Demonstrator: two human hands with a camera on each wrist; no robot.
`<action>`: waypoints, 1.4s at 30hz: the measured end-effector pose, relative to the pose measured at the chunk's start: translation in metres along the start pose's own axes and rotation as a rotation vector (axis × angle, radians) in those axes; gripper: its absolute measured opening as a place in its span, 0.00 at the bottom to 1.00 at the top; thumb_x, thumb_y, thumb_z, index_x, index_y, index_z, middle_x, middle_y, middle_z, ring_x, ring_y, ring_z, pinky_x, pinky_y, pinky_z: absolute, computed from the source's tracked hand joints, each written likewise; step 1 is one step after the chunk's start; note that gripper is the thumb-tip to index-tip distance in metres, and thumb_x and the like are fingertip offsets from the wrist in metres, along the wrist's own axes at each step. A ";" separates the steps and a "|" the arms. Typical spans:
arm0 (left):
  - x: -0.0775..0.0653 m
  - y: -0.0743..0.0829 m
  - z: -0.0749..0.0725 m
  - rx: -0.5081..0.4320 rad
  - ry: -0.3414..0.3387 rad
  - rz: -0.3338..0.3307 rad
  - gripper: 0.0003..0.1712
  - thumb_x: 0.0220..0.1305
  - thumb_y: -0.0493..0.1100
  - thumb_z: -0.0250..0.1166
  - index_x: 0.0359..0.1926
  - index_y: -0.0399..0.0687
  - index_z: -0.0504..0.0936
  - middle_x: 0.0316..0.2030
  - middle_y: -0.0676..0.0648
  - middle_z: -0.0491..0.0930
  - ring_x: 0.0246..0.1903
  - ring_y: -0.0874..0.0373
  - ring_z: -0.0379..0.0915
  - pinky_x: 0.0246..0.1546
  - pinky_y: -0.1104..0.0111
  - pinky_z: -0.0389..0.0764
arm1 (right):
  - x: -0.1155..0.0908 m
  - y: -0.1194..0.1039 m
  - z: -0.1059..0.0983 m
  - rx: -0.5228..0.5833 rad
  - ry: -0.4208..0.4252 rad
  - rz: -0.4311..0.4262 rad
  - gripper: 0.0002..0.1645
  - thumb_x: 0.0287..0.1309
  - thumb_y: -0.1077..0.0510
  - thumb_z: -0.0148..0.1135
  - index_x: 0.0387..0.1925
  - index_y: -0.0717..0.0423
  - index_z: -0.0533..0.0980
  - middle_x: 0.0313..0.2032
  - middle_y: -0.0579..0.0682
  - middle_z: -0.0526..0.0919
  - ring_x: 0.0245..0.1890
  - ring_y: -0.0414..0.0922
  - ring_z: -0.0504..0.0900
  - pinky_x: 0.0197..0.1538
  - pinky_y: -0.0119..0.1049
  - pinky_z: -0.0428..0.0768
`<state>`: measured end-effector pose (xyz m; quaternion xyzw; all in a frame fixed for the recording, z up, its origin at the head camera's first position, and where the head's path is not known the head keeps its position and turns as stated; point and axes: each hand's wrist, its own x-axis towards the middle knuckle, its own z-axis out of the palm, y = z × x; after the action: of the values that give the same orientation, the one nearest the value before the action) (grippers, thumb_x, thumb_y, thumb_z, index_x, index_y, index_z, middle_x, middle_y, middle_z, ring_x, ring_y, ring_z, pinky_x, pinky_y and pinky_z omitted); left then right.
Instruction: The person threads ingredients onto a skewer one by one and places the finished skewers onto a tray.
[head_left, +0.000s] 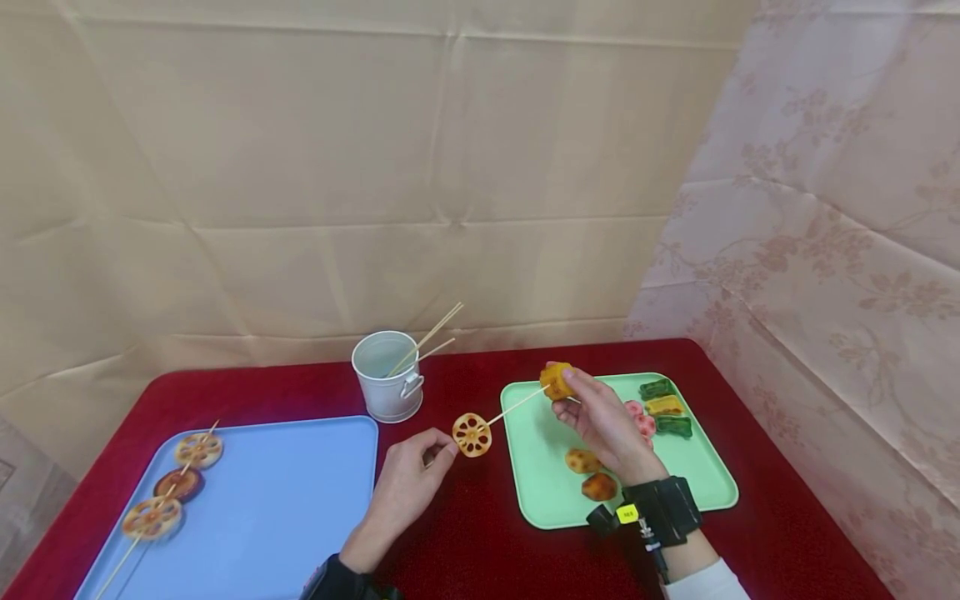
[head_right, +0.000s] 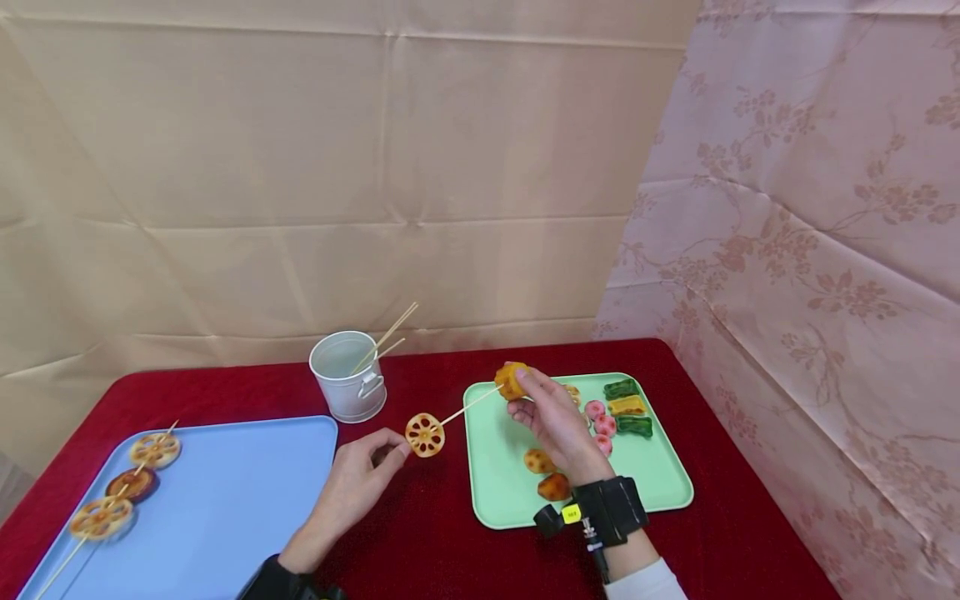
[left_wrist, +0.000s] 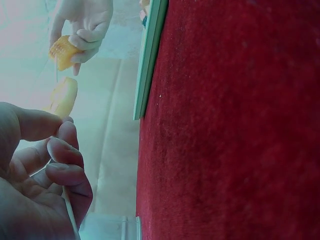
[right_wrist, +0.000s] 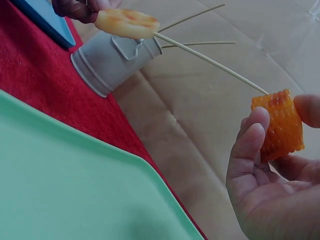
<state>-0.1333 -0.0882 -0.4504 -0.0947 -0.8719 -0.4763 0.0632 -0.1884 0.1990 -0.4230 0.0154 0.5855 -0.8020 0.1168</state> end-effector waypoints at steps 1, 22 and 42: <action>0.000 -0.001 0.000 0.002 0.001 0.002 0.05 0.68 0.38 0.68 0.34 0.51 0.87 0.23 0.58 0.76 0.25 0.64 0.68 0.27 0.70 0.71 | 0.000 0.000 0.000 -0.012 -0.009 -0.011 0.31 0.77 0.46 0.57 0.70 0.59 0.68 0.43 0.48 0.77 0.33 0.39 0.79 0.41 0.27 0.78; 0.000 0.001 0.001 -0.013 -0.008 0.024 0.04 0.68 0.38 0.68 0.35 0.49 0.87 0.23 0.57 0.76 0.25 0.64 0.68 0.28 0.70 0.72 | -0.003 0.001 0.012 -0.421 0.143 -0.065 0.31 0.66 0.45 0.69 0.62 0.58 0.75 0.45 0.50 0.84 0.44 0.50 0.76 0.50 0.41 0.74; -0.001 0.001 0.005 -0.018 0.000 0.030 0.04 0.69 0.38 0.67 0.35 0.50 0.87 0.23 0.58 0.76 0.25 0.64 0.68 0.27 0.71 0.71 | -0.003 0.026 0.040 -0.392 0.045 -0.064 0.28 0.66 0.52 0.70 0.60 0.64 0.74 0.46 0.52 0.86 0.45 0.45 0.82 0.52 0.41 0.76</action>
<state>-0.1318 -0.0839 -0.4525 -0.1085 -0.8660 -0.4832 0.0692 -0.1759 0.1539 -0.4341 -0.0083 0.7330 -0.6756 0.0788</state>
